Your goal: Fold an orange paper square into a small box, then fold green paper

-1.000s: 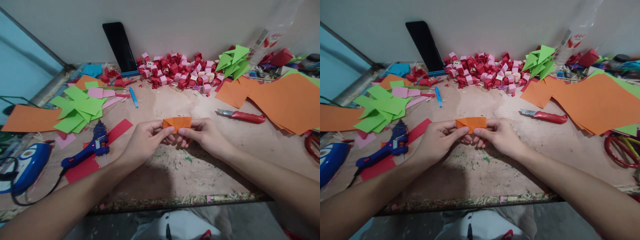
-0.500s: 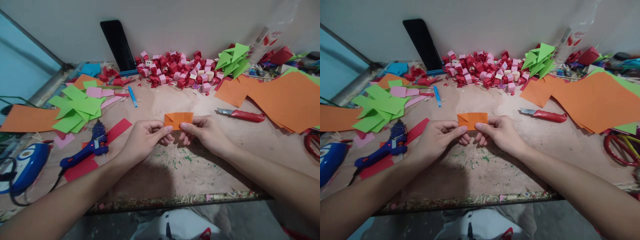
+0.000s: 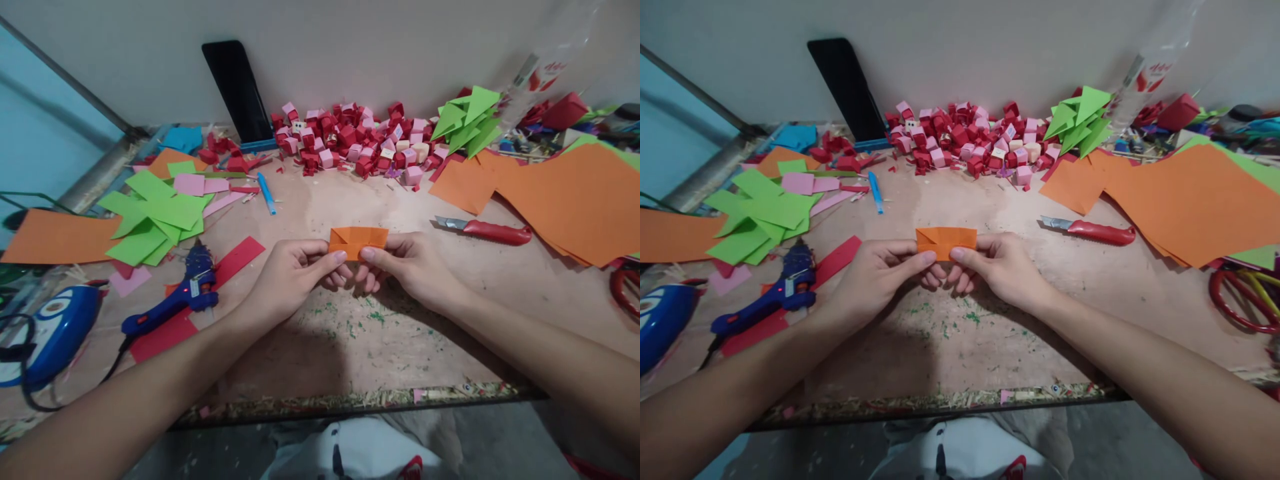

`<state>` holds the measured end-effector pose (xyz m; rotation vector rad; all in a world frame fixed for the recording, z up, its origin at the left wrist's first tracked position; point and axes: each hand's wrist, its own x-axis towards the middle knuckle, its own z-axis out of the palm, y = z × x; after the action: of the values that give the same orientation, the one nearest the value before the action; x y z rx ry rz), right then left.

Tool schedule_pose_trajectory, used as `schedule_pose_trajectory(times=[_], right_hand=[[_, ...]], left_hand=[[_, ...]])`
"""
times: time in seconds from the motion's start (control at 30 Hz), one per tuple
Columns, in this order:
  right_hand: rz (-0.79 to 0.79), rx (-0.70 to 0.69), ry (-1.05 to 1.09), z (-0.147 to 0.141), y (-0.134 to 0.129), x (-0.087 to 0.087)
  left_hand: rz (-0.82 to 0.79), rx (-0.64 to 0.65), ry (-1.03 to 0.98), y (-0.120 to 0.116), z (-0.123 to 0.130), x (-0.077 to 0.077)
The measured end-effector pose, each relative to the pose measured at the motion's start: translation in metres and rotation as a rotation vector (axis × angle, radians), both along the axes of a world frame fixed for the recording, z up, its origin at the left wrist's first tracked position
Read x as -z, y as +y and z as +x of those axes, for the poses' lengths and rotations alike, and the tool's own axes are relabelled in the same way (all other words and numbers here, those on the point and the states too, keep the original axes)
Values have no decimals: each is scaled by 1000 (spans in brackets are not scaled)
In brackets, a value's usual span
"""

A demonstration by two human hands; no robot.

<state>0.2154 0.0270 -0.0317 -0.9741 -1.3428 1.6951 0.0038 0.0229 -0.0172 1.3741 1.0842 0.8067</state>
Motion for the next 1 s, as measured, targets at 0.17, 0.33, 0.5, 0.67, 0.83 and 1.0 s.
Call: schedule_pose_trajectory(times=[0.17,0.33,0.5,0.67,0.83,1.0], right_hand=[[0,-17,-2,1,-1,-1],[-3,-25,-1,1,-1,0],[-6,-56,-10,1,0,0],[8,-83,-64,0,-2,2],[49,-157,-102,0,-5,6],[19,-172,-98,0,-6,5]], left_hand=[[15,-58,67,-2,1,-3],[19,-61,61,-3,1,-3],[-15,-13,26,-1,-1,0],[3,36,12,-1,-2,5],[130,54,91,-7,-1,6],[127,48,129,-7,-1,7]])
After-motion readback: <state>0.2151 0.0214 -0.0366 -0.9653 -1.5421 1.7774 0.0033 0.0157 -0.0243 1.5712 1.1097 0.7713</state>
